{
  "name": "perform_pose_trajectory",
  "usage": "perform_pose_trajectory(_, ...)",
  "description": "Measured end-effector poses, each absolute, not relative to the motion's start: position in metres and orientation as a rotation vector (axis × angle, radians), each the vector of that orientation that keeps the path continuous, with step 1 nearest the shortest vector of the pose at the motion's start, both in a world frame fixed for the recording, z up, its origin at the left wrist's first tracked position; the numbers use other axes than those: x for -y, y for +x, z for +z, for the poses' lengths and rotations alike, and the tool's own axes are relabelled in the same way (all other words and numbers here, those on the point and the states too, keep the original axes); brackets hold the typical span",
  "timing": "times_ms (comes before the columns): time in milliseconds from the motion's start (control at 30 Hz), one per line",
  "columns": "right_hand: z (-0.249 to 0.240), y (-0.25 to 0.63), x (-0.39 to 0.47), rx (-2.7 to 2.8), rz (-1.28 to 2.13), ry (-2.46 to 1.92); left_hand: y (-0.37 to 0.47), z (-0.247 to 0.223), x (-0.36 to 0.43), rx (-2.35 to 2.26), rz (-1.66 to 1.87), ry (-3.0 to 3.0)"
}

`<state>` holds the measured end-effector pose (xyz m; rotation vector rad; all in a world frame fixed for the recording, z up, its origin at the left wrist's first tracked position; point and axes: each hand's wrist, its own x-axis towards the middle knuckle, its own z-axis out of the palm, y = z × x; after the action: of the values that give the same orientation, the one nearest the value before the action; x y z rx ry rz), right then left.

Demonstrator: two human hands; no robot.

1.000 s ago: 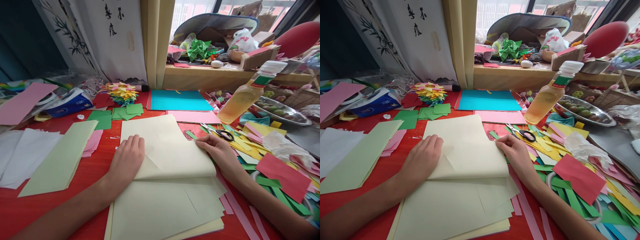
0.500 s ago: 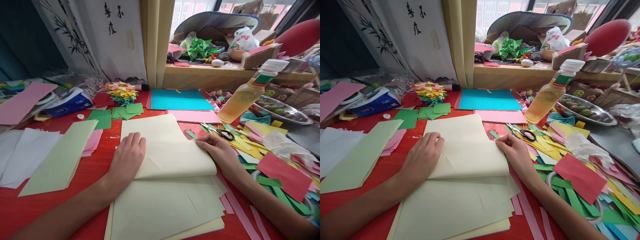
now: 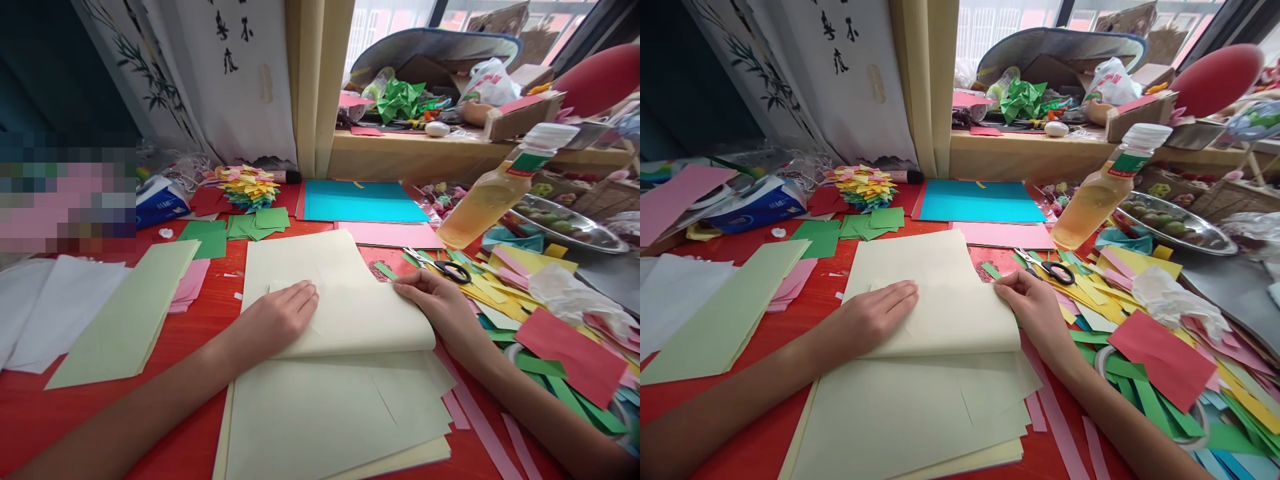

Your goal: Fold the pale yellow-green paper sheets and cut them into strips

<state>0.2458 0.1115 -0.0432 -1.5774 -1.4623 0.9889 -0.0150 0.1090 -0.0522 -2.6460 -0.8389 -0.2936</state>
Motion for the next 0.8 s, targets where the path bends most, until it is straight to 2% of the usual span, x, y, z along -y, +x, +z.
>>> perform_pose_trajectory(567,-0.043,0.247,-0.118,1.522,0.995,-1.641,-0.014,-0.047,-0.115,1.047,-0.236,-3.078)
perform_pose_trajectory(700,-0.040,0.248,-0.123,1.842,0.671,-1.737,-0.015,-0.047,-0.114,1.089,-0.173,-3.108)
perform_pose_trajectory(800,-0.029,0.243,-0.121,2.120,0.096,-1.839,-0.016,-0.049,-0.115,1.101,-0.160,-3.117)
